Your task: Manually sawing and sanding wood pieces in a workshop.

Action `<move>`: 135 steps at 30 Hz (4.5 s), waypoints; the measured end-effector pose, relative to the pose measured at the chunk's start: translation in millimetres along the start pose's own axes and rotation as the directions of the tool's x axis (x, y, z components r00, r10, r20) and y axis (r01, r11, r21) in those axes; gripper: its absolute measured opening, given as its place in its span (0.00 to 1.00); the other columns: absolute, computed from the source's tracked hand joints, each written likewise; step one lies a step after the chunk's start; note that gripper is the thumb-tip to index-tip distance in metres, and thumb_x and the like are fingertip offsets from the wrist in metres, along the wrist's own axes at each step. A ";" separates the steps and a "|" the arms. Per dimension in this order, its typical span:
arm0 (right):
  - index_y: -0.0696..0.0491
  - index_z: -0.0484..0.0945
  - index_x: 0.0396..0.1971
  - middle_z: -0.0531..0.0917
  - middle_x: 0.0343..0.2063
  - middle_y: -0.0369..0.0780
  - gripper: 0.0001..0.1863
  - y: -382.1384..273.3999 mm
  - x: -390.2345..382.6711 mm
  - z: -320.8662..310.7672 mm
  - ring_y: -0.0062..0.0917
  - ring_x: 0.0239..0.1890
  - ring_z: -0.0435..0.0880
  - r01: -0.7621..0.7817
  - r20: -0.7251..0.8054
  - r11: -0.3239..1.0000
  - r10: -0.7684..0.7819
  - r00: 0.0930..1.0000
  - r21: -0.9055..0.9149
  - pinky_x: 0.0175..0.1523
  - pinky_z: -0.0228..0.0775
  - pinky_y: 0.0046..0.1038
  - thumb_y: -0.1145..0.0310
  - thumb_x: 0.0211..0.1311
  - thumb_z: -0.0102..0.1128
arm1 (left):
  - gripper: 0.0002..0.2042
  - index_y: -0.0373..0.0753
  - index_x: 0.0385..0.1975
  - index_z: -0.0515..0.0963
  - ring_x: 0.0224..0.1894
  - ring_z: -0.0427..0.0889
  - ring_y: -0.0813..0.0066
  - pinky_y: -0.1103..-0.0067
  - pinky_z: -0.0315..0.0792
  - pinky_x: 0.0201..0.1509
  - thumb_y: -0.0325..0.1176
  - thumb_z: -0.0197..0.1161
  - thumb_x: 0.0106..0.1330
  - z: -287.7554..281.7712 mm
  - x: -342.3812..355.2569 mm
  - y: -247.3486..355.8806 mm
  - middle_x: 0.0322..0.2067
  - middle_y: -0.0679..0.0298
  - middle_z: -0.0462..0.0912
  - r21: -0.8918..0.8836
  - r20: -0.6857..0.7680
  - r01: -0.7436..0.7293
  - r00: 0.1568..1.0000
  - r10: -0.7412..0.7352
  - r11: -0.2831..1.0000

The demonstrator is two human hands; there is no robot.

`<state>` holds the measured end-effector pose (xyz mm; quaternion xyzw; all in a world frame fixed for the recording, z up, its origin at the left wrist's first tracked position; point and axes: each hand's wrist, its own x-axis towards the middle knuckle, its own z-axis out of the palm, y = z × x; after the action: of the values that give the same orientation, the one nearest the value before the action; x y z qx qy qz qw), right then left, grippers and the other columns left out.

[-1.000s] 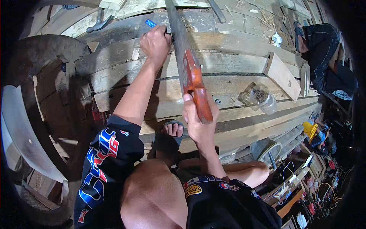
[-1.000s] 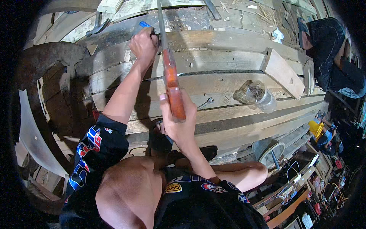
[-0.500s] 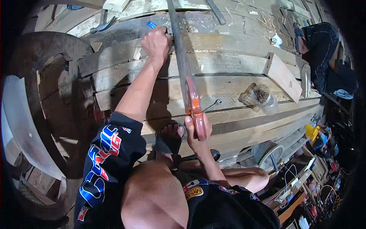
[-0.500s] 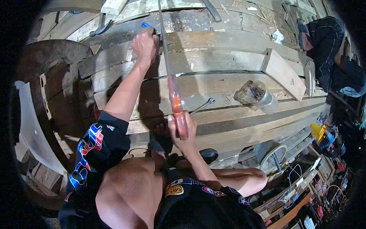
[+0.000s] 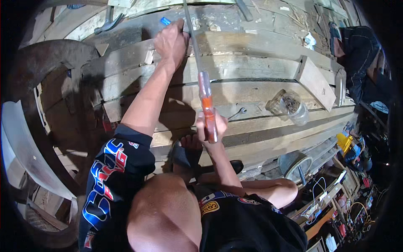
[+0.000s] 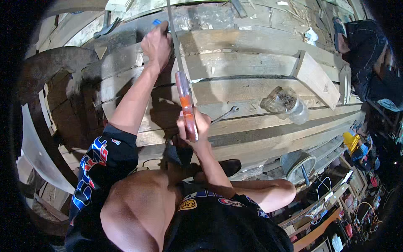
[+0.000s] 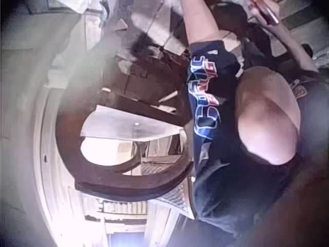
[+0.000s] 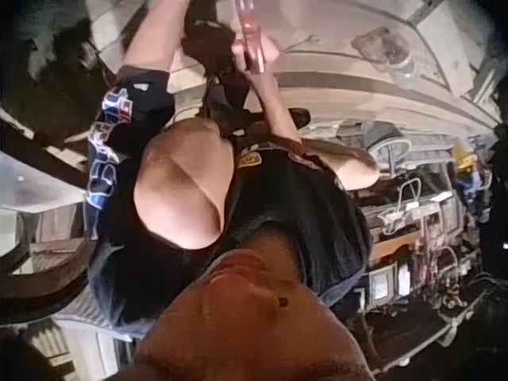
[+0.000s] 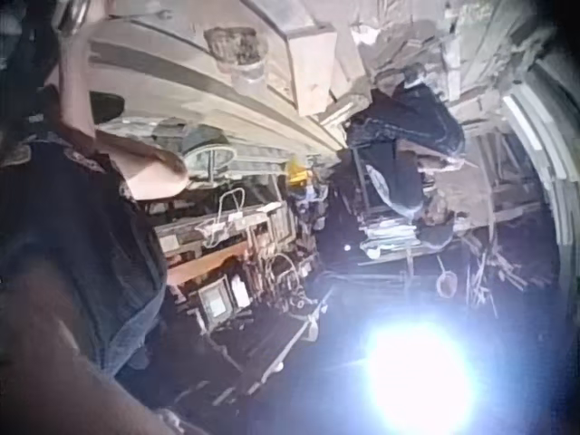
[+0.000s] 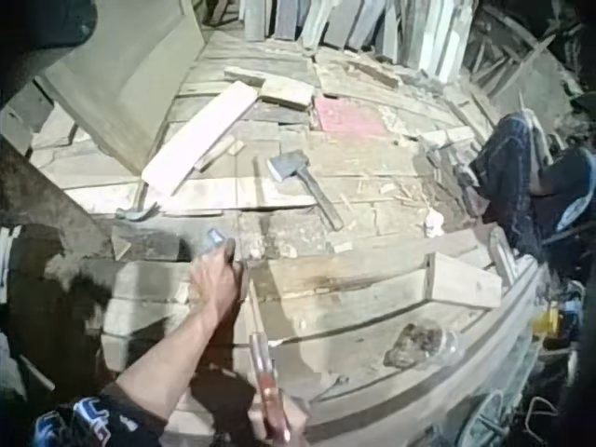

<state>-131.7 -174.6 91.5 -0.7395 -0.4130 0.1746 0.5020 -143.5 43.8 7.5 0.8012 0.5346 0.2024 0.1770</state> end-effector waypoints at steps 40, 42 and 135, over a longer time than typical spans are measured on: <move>0.57 0.73 0.34 0.76 0.25 0.34 0.09 -56.9 64.7 -48.8 0.14 0.29 0.71 -0.486 0.336 0.787 0.372 0.866 0.380 0.37 0.66 0.21 0.71 0.58 0.62 | 0.14 0.34 0.42 0.71 0.46 0.70 0.56 0.67 0.62 0.47 0.26 0.55 0.54 -29.8 -31.1 -29.4 0.40 0.53 0.73 0.081 -0.005 -0.490 0.871 0.492 0.868; 0.57 0.73 0.34 0.76 0.25 0.33 0.08 -65.9 63.2 -52.5 0.14 0.29 0.71 -0.548 0.311 0.715 0.452 0.836 0.435 0.37 0.65 0.20 0.71 0.59 0.61 | 0.11 0.36 0.38 0.70 0.44 0.70 0.57 0.68 0.62 0.45 0.25 0.51 0.55 -29.6 -25.5 -25.9 0.37 0.56 0.72 0.080 0.068 -0.455 0.890 0.450 0.887; 0.58 0.72 0.25 0.73 0.15 0.42 0.07 -40.7 -55.8 -94.7 0.27 0.16 0.74 -0.254 0.169 0.966 0.244 0.955 0.039 0.24 0.64 0.25 0.73 0.56 0.61 | 0.17 0.34 0.13 0.78 0.25 0.79 0.53 0.62 0.72 0.34 0.35 0.56 0.62 15.6 3.7 9.2 0.20 0.51 0.79 0.020 -0.245 -0.241 0.940 0.238 0.970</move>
<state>-119.1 -268.8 160.0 -0.7534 -0.3507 0.3088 0.4626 -127.0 42.8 -0.8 0.8281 0.4498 0.3229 0.0878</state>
